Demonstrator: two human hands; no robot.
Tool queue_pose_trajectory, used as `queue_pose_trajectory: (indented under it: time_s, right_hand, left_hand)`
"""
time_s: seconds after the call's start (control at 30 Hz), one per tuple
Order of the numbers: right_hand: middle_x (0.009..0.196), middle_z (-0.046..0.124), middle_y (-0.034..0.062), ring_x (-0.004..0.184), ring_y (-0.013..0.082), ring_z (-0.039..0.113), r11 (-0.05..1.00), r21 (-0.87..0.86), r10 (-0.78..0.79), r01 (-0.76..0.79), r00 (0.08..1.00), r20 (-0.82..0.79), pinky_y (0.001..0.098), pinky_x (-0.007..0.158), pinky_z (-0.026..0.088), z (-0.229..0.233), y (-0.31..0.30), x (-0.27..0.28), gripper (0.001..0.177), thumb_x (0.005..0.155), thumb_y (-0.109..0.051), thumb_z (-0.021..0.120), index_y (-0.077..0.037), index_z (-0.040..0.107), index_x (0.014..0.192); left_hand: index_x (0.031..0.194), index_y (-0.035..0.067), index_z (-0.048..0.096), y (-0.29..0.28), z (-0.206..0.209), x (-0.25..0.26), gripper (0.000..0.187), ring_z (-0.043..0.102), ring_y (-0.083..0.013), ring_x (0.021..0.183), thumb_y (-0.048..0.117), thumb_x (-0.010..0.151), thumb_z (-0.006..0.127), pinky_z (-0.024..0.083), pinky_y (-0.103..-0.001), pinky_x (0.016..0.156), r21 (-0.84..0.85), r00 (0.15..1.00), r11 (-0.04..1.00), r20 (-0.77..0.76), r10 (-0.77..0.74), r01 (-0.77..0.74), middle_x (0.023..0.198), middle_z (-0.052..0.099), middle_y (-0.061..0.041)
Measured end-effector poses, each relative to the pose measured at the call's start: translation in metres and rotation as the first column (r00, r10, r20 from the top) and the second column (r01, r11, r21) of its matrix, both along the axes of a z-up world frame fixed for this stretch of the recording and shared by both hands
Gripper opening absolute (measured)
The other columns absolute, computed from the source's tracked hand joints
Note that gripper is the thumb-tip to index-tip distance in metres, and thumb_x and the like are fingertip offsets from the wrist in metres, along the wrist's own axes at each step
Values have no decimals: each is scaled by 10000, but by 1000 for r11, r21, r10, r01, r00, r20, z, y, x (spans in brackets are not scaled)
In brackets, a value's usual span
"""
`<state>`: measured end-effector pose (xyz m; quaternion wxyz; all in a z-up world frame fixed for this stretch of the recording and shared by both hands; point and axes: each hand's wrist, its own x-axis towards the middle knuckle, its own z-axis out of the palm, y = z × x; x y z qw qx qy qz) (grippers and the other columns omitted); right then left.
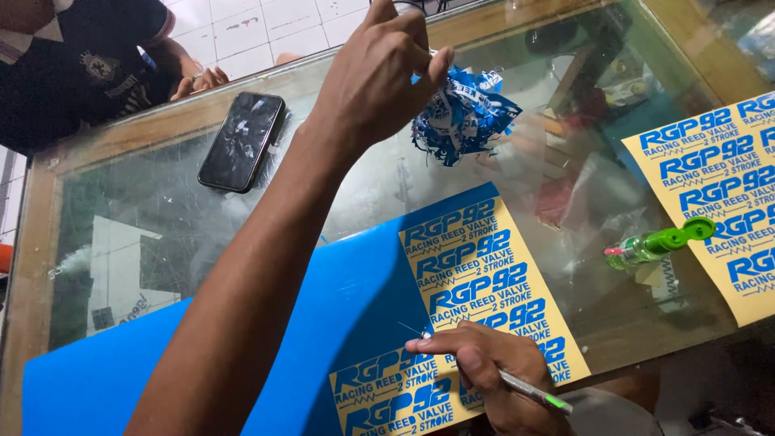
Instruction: Cutting a sticker from a sheet using a craft knife and peeling it off.
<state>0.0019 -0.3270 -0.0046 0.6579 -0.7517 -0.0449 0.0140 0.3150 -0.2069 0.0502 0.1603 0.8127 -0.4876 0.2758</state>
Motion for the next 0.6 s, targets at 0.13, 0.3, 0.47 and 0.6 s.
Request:
queue_pose_trajectory:
  time_s: [0.13,0.3,0.47,0.6]
  right_hand:
    - [1109,899,45,1054,221,862,1000,-16,-15,14,999,-41,374,916,660,1,-1,-1,510,1012,-435,445,-149,866,1034]
    - [1020,883,54,605,121,630,999,0,-43,43,993,106,246,625,492,-2,7,-3,514,1043,-352,424,-80,859,1006]
    - [1027,880,56,951,214,852,990,-76,-107,121,980,168,338,840,666,-7,7,-5,477,1044,-353,436,-115,844,977]
    - [1055,871,87,989,220,847,996,-16,-81,83,990,117,336,848,678,-8,6,-5,472,1045,-358,445,-100,837,996]
  left_hand:
    - [701,65,765,-6,-11,6,471,531,-199,853,378,1041,674,455,-336,563,-163,997,985,-54,54,-62,838,646,-70]
    - [590,94,756,-13,-21,5,396,541,-195,780,307,923,740,444,-399,722,-326,984,929,-89,154,-175,752,634,-30]
    - [810,93,868,-28,-37,-3,372,540,-215,913,435,866,735,558,-342,562,-431,925,828,-282,256,-360,896,630,-25]
    - [877,101,872,-29,-46,-1,346,539,-195,886,422,874,742,537,-310,592,-427,912,825,-335,235,-370,934,635,-24]
